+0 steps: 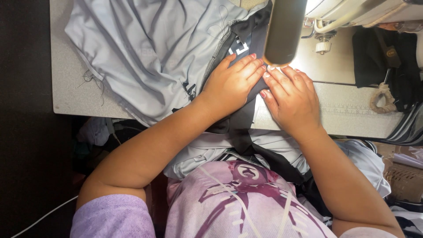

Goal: Sewing a black strap onto a grey garment using an industrial sewing machine and trimming excess thread with scissors.

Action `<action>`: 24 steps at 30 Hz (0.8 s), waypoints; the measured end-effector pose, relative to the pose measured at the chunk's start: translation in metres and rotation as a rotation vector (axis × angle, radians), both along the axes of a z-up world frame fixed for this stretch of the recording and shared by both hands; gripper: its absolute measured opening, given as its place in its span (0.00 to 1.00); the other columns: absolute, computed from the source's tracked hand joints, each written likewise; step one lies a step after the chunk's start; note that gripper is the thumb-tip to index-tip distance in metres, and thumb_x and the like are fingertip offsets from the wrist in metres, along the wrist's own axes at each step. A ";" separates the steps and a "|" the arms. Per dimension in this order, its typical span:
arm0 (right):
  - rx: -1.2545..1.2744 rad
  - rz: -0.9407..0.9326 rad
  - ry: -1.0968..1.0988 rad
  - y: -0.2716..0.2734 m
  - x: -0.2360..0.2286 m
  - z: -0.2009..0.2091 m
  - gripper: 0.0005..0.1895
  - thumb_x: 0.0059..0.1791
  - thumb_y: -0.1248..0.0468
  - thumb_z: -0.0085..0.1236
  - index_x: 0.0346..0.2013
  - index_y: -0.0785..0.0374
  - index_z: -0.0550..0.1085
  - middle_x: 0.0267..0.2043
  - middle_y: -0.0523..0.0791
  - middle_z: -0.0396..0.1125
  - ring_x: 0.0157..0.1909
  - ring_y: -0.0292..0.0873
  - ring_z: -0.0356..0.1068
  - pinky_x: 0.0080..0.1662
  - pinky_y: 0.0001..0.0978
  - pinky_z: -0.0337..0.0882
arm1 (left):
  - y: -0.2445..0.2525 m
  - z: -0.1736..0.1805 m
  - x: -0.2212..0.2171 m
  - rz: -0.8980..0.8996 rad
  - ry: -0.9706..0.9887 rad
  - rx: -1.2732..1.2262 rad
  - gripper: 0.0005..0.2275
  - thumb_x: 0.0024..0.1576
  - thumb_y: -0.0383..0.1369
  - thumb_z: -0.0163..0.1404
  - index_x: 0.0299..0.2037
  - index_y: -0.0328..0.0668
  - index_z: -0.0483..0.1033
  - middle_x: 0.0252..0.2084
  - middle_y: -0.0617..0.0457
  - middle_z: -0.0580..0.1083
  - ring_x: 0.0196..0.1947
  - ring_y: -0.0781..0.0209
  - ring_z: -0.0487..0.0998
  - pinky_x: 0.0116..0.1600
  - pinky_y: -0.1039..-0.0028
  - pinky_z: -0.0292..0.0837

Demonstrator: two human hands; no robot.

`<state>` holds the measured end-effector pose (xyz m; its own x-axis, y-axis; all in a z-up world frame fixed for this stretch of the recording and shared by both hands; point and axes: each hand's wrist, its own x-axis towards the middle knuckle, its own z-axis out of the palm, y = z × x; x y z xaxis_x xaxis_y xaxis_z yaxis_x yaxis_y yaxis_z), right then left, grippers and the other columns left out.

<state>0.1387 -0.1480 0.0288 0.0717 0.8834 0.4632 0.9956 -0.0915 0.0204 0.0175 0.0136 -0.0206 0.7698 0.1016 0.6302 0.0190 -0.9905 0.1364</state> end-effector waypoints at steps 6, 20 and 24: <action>-0.084 -0.019 -0.066 0.010 0.007 0.016 0.15 0.59 0.56 0.54 0.54 0.61 0.79 0.46 0.42 0.73 0.50 0.49 0.68 0.59 0.43 0.69 | 0.015 0.019 0.007 -0.010 0.135 -0.008 0.16 0.58 0.27 0.43 0.54 0.39 0.78 0.54 0.52 0.77 0.60 0.56 0.74 0.61 0.57 0.67; -0.080 -0.028 -0.021 0.027 0.024 0.014 0.13 0.56 0.60 0.57 0.53 0.61 0.80 0.57 0.50 0.71 0.60 0.53 0.66 0.61 0.46 0.66 | 0.033 0.015 0.024 -0.002 0.158 0.000 0.20 0.53 0.26 0.48 0.57 0.41 0.76 0.57 0.53 0.75 0.62 0.56 0.73 0.63 0.56 0.66; -0.081 -0.028 0.017 0.028 0.027 0.011 0.13 0.57 0.59 0.54 0.53 0.61 0.79 0.56 0.48 0.72 0.63 0.53 0.64 0.61 0.47 0.65 | 0.037 0.015 0.026 0.029 0.232 0.067 0.26 0.48 0.27 0.54 0.61 0.38 0.72 0.59 0.54 0.73 0.64 0.60 0.71 0.66 0.60 0.64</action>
